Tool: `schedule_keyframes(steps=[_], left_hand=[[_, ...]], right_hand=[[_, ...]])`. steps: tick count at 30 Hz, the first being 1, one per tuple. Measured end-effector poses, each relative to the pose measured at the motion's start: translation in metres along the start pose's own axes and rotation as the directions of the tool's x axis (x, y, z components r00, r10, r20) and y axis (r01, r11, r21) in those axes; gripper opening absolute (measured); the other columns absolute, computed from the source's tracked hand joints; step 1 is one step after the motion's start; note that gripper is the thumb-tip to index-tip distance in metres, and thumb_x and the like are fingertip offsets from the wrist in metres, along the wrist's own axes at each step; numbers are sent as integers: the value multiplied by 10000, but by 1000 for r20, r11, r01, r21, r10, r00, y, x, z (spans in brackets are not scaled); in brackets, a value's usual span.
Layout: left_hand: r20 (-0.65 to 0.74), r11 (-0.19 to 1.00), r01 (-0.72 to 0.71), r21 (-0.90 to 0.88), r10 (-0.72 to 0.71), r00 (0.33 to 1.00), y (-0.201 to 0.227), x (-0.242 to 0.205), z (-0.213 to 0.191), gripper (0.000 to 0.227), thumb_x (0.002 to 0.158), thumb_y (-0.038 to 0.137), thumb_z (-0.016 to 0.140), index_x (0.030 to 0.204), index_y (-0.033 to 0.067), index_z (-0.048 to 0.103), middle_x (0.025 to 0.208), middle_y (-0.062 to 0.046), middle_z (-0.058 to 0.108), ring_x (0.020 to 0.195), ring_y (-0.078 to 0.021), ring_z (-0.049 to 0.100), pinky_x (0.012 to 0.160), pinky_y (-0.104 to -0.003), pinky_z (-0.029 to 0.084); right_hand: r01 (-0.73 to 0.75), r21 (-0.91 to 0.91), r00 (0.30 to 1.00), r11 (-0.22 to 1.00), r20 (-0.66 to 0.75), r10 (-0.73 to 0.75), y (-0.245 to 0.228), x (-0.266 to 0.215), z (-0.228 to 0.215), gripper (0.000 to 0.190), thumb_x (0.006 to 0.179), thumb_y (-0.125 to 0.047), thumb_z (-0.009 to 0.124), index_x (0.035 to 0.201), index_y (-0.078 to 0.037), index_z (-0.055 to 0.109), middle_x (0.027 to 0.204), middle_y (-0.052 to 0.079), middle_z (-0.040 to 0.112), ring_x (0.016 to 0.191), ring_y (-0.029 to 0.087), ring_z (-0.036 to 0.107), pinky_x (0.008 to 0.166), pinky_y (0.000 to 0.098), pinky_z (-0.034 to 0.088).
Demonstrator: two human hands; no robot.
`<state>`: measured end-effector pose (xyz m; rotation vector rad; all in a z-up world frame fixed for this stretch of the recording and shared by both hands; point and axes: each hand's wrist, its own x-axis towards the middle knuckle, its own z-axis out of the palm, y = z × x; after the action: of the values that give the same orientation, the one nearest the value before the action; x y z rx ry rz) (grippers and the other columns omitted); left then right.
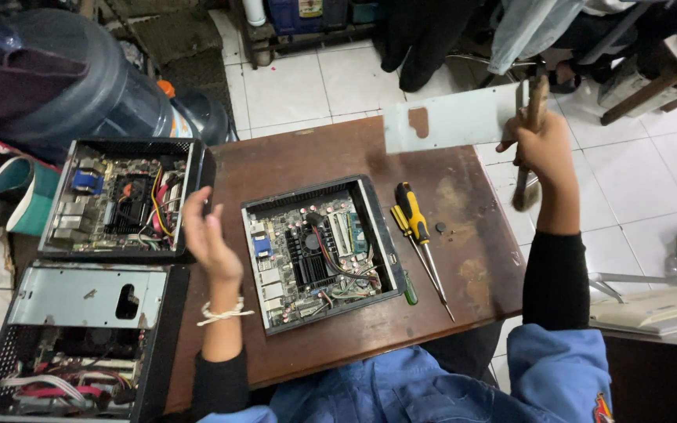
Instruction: The person cleans the exterior and interior of a computer case using a brush. They remove a metal bracket and a circuit board, brush them, and place them on the table.
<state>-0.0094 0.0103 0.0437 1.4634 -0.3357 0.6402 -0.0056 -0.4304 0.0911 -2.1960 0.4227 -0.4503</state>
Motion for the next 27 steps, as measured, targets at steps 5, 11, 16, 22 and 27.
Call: schedule_keyframes(steps=[5,11,16,22,27], left_hand=[[-41,958,194,214,-189,981,-68,-3,-31,301,851,66,451,1151,49,447,1139,-117,428,1098,-235,403,927,-380,324],[30,915,346,207,-359,933,-63,-7,-22,370,853,99,486,1203,32,383,1189,-177,413,1156,-314,364,933,-464,319],[84,924,329,193,-350,933,-75,-10,-20,365,825,61,499,1181,37,421,1150,-148,472,1110,-259,433,925,-400,343],[107,939,296,173,-317,943,-85,-14,-16,349,814,31,505,1159,14,452,1099,-185,517,1056,-296,487,897,-405,374],[75,936,297,190,-316,946,-70,-9,-24,286,832,92,492,1114,51,470,1127,-111,504,1050,-217,493,888,-315,410]], right_hand=[[-295,29,946,955,146,288,108,33,32,185,762,-146,548,667,13,545,496,158,531,313,216,486,243,330,352],[-158,-480,929,863,223,295,130,37,58,394,729,-341,587,1010,-66,602,877,250,605,914,416,547,770,493,429],[-126,-649,935,750,174,308,98,29,50,426,795,-379,506,1150,-144,499,893,226,596,873,392,579,730,493,458],[276,-76,954,958,-104,-283,-17,-17,10,187,902,-138,511,961,37,540,696,236,523,684,378,528,632,424,394],[671,-111,704,733,-214,-677,-119,-76,8,202,946,-15,398,791,42,514,806,156,506,789,285,470,714,383,336]])
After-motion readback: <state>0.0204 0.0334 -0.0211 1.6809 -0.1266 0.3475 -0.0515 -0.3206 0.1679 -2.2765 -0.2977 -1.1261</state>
